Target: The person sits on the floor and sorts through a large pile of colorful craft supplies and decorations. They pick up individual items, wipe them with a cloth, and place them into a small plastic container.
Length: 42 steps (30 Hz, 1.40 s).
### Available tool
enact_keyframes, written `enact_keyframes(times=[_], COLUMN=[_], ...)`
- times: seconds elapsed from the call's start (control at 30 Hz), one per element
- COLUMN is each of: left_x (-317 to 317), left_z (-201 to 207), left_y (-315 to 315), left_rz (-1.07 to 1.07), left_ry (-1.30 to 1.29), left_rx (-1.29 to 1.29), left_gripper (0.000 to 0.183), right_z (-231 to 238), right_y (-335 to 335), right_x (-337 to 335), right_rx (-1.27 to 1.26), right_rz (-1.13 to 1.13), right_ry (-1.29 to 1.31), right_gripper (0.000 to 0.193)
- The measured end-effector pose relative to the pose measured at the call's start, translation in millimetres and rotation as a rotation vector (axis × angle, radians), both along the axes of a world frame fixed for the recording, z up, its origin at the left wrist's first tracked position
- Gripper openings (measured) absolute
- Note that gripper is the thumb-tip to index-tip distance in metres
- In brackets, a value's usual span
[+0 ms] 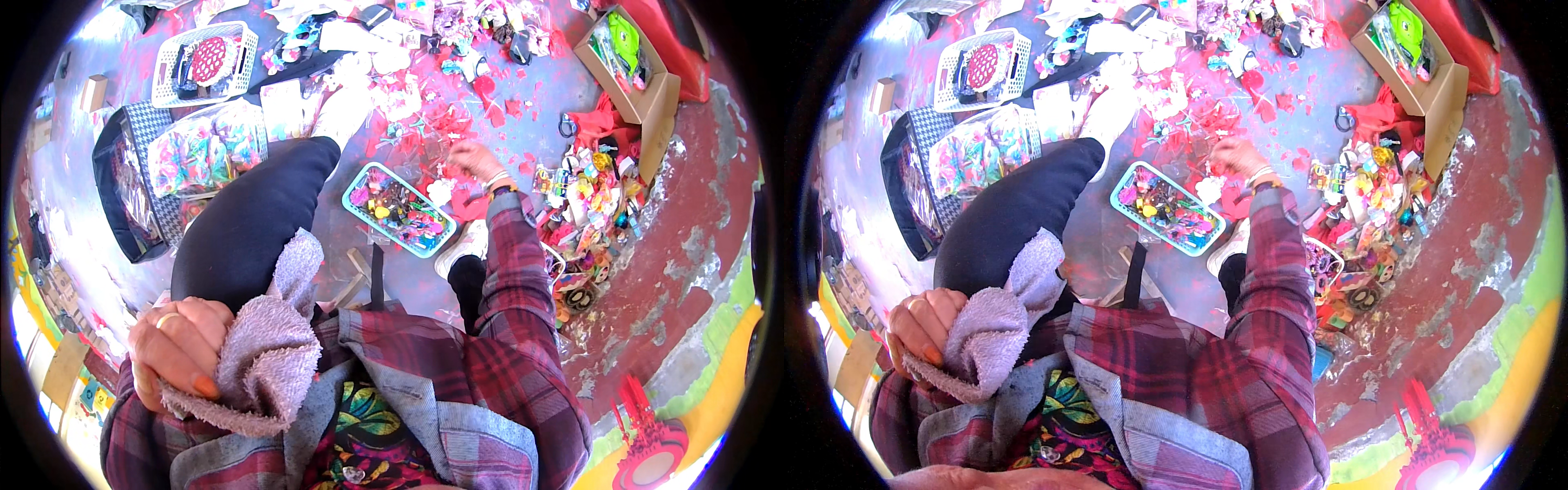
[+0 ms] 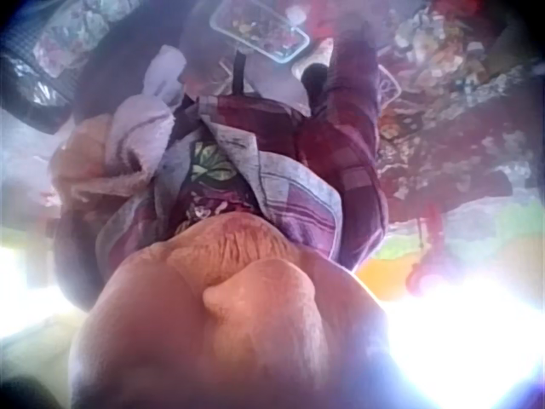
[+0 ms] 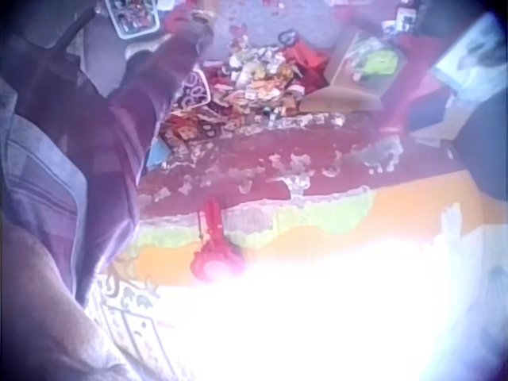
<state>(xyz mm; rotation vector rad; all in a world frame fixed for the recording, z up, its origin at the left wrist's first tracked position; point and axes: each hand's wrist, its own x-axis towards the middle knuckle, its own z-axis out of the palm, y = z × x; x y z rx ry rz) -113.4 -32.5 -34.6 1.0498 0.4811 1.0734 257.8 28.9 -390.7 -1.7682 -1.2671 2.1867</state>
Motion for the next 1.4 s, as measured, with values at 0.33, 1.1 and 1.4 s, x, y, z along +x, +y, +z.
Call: enact_keyframes(times=[0.33,1.1,1.4], left_x=[6,-3,-6], left_z=[3,3,-4], left_y=[-3,3,8], left_rz=[0.146,0.064,-0.003], left_ry=[0.001,0.044,-0.051], left_rx=[-0.048,0.009,0.018], left_gripper=[0.026,0.024,0.026], right_z=[-19,-50,-148], right_y=[2,44,67], right_x=[-81,-42,-75], right_rx=[0.584,-0.004,0.430], right_rz=[0.183,-0.837,-0.212], right_ry=[-0.174,0.207,-0.461], right_gripper=[0.032,0.004,0.018])
